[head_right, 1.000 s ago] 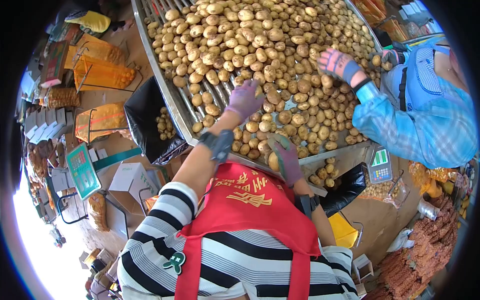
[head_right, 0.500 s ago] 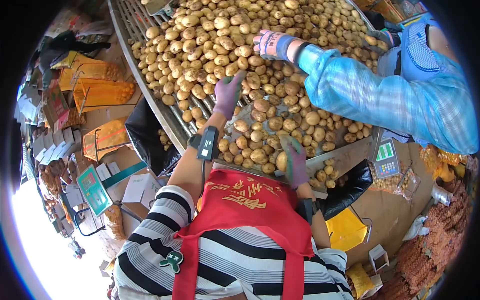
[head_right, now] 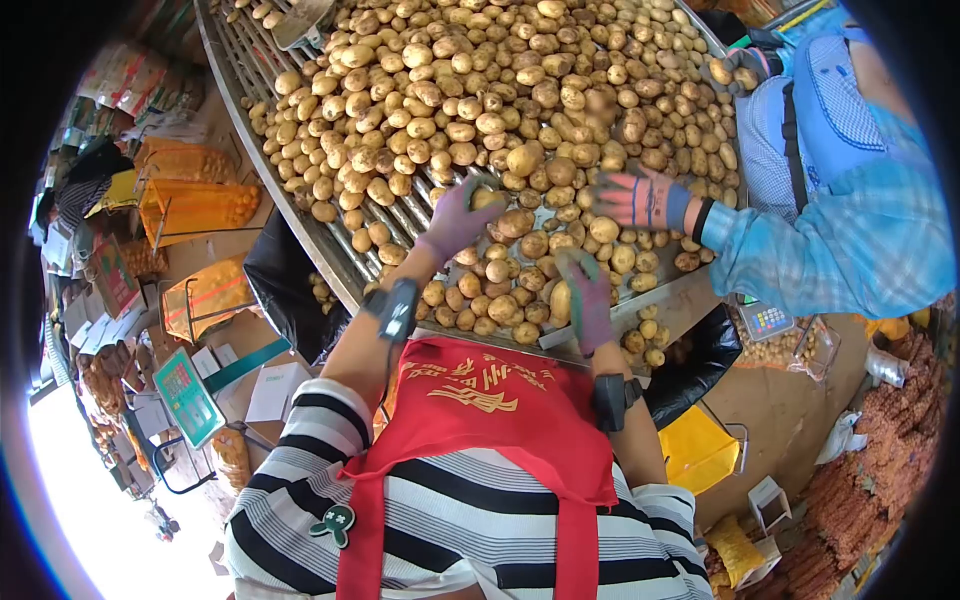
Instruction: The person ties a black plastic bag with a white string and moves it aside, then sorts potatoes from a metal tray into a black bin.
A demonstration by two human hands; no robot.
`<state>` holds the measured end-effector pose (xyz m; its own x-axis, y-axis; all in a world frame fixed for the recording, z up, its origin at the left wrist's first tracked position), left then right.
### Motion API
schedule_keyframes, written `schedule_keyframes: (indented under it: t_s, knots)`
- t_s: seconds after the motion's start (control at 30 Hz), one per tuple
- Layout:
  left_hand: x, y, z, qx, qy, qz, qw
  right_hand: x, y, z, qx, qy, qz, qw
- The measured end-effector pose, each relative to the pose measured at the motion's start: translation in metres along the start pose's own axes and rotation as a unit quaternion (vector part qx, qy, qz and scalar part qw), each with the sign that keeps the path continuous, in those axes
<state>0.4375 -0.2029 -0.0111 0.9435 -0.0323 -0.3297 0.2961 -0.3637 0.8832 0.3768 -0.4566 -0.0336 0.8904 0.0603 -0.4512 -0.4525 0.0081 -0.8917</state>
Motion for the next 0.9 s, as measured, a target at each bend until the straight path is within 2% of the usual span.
schedule_keyframes:
  t_s: [0.03,0.07,0.1,0.13,0.17,0.2,0.23,0.27,0.3,0.33,0.37,0.4,0.43,0.47,0.5,0.53,0.57,0.6,0.63,0.67,0.7,0.73,0.77,0.8,0.83,0.87,0.9]
  knots:
    - [-0.021,-0.003,-0.006,-0.202,-0.016,-0.04,0.978,0.006,-0.017,0.005,-0.036,-0.001,0.001,0.999]
    - [-0.048,-0.006,-0.012,-0.395,-0.031,-0.076,0.915,0.013,-0.033,0.011,-0.071,-0.002,0.001,0.997]
    - [-0.072,-0.019,-0.021,-0.546,0.011,-0.045,0.837,0.02,-0.049,0.016,-0.096,-0.01,-0.035,0.995]
    - [-0.096,-0.04,-0.03,-0.68,0.051,-0.012,0.731,0.03,-0.053,0.019,-0.096,-0.013,-0.035,0.995]
    - [-0.12,-0.066,-0.051,-0.714,0.137,-0.044,0.685,0.039,-0.058,0.022,-0.081,-0.027,-0.054,0.995]
    - [-0.149,-0.065,-0.076,-0.66,0.237,0.022,0.713,0.051,-0.064,0.024,-0.067,-0.041,-0.074,0.994]
    - [-0.171,-0.097,-0.104,-0.646,0.307,0.024,0.699,0.066,-0.07,0.026,-0.182,-0.06,-0.113,0.975]
    - [-0.193,-0.143,-0.128,-0.727,0.304,0.077,0.611,0.076,-0.076,0.036,-0.183,-0.064,-0.113,0.975]
    - [-0.205,-0.143,-0.141,-0.71,0.392,0.083,0.579,0.082,-0.089,0.05,-0.26,-0.063,-0.156,0.951]
    - [-0.228,-0.201,-0.16,-0.662,0.431,0.035,0.612,0.087,-0.101,0.065,-0.335,-0.062,-0.199,0.919]
    - [-0.245,-0.239,-0.171,-0.609,0.466,-0.022,0.642,0.093,-0.11,0.081,-0.336,-0.066,-0.201,0.918]
    - [-0.249,-0.244,-0.173,-0.579,0.483,-0.05,0.655,0.1,-0.116,0.1,-0.495,-0.05,-0.192,0.846]
    - [-0.249,-0.229,-0.174,-0.549,0.498,-0.079,0.666,0.103,-0.117,0.112,-0.638,-0.032,-0.178,0.748]
    - [-0.244,-0.211,-0.173,-0.408,0.544,-0.081,0.729,0.106,-0.115,0.119,-0.638,-0.033,-0.179,0.748]
    - [-0.232,-0.173,-0.168,-0.257,0.575,-0.08,0.773,0.11,-0.107,0.123,-0.679,-0.06,-0.139,0.718]
    - [-0.215,-0.148,-0.156,-0.342,0.523,-0.041,0.779,0.114,-0.099,0.124,-0.718,-0.086,-0.1,0.683]
    - [-0.202,-0.129,-0.144,-0.298,0.501,-0.015,0.813,0.112,-0.095,0.125,-0.71,-0.06,-0.15,0.686]
    - [-0.187,-0.111,-0.133,-0.251,0.476,0.012,0.843,0.112,-0.084,0.121,-0.711,-0.059,-0.153,0.684]
    - [-0.168,-0.096,-0.118,-0.272,0.433,-0.014,0.859,0.111,-0.07,0.115,-0.493,-0.124,-0.142,0.849]
    - [-0.149,-0.08,-0.101,-0.292,0.388,-0.04,0.873,0.105,-0.064,0.11,-0.237,-0.179,-0.119,0.947]
    - [-0.134,-0.048,-0.091,-0.252,0.348,-0.043,0.902,0.084,-0.07,0.105,-0.114,-0.244,-0.04,0.962]
    - [-0.118,-0.023,-0.081,-0.21,0.305,-0.046,0.928,0.057,-0.076,0.1,0.013,-0.302,0.042,0.952]
    - [-0.097,-0.018,-0.072,-0.153,0.276,-0.008,0.949,0.043,-0.068,0.089,0.013,-0.3,0.045,0.953]
    - [-0.072,-0.016,-0.066,-0.095,0.244,0.032,0.965,0.032,-0.058,0.078,0.083,-0.309,0.074,0.944]
    - [-0.048,-0.013,-0.063,-0.008,0.249,0.07,0.966,0.02,-0.049,0.066,0.154,-0.315,0.101,0.931]
    - [-0.025,-0.007,-0.058,0.077,0.249,0.11,0.959,0.003,-0.044,0.054,0.157,-0.307,0.098,0.934]
    - [-0.004,0.006,-0.052,0.08,0.21,0.115,0.968,-0.008,-0.04,0.041,0.164,-0.261,0.111,0.945]
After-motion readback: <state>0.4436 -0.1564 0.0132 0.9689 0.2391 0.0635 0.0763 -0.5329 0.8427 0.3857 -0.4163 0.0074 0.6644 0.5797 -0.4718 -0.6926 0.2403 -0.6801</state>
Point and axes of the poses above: each hand's wrist, its own x-axis towards the middle knuckle, its own z-axis out of the palm, y = z × x, the point moved 4 cm from there along x, towards the middle knuckle, and after that the axes turned 11 degrees about -x, right-handed, at the moved point
